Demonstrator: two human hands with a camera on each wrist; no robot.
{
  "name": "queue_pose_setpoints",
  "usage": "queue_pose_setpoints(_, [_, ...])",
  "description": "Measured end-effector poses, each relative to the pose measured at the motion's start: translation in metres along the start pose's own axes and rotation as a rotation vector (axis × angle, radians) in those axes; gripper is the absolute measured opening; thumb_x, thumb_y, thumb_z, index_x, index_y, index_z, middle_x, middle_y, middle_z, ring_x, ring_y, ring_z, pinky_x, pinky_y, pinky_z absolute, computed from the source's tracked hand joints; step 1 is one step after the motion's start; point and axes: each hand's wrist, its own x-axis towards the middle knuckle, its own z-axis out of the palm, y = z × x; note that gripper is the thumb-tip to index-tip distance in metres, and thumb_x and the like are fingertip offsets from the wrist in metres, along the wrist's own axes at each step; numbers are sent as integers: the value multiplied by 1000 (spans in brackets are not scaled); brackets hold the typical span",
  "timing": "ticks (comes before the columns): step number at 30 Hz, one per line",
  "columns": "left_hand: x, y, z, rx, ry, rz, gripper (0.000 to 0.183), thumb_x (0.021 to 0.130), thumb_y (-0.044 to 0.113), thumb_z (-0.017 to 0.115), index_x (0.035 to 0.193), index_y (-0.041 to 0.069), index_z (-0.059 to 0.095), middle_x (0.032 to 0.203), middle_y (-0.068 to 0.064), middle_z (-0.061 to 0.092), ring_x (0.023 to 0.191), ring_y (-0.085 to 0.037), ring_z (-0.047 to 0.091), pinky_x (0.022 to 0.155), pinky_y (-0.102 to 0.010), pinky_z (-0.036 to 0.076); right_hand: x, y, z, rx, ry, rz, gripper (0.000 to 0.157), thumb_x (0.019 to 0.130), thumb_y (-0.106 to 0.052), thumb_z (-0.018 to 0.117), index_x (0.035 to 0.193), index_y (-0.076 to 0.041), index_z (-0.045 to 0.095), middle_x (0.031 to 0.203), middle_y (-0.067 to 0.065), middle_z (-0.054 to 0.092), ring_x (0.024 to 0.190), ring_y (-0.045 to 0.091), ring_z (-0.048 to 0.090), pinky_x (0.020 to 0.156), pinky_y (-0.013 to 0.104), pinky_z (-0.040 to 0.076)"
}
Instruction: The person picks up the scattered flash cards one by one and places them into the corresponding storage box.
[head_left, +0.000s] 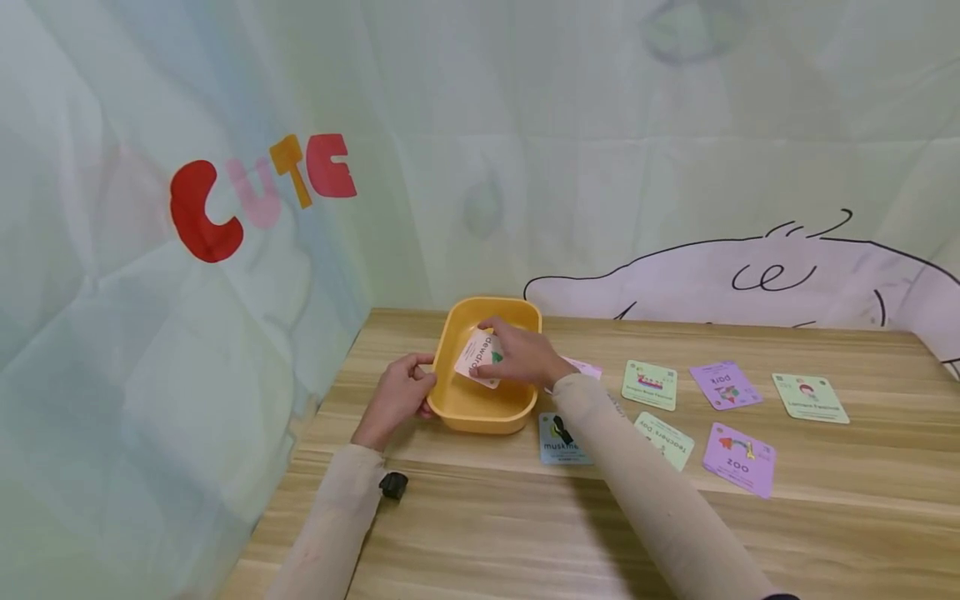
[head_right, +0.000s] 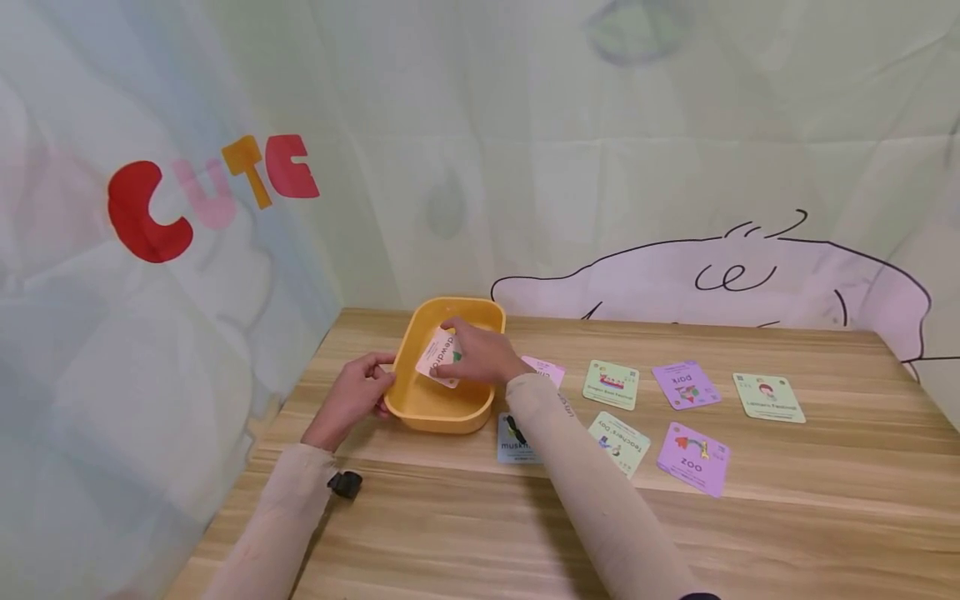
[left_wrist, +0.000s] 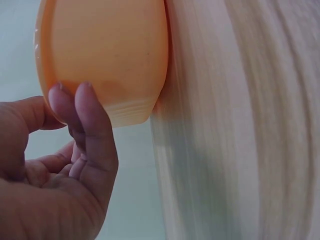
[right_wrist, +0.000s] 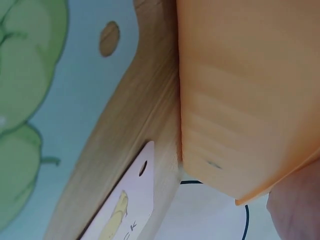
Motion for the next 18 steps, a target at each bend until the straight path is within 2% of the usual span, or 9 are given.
queue_pose_setpoints(6, [0,0,0,4,4,-2,39,97,7,56,136,-1,57,85,-13,59,52,-15,60,50,-31,57,1,0,1,-11,12,-4,83,82,-57,76,149,-22,42,129,0,61,105,20,56,98,41,47])
queue_pose_setpoints(14, [0,0,0,6,2,4,40,97,6,56,136,-2,57,86,-16,60,51,-15,60,49,-30,56,1,1,1,-61,21,-64,73,86,-52,73,145,-16,50,137,0,54,113,21,57,103,43,47])
queue_pose_setpoints(18, [1,-1,1,14,6,-4,39,97,7,56,135,-1,58,86,-15,60,52,-15,60,50,-31,57,0,1,3,-107,37,-72,69,86,-51,73,142,-17,53,137,1,51,106,21,58,99,41,50])
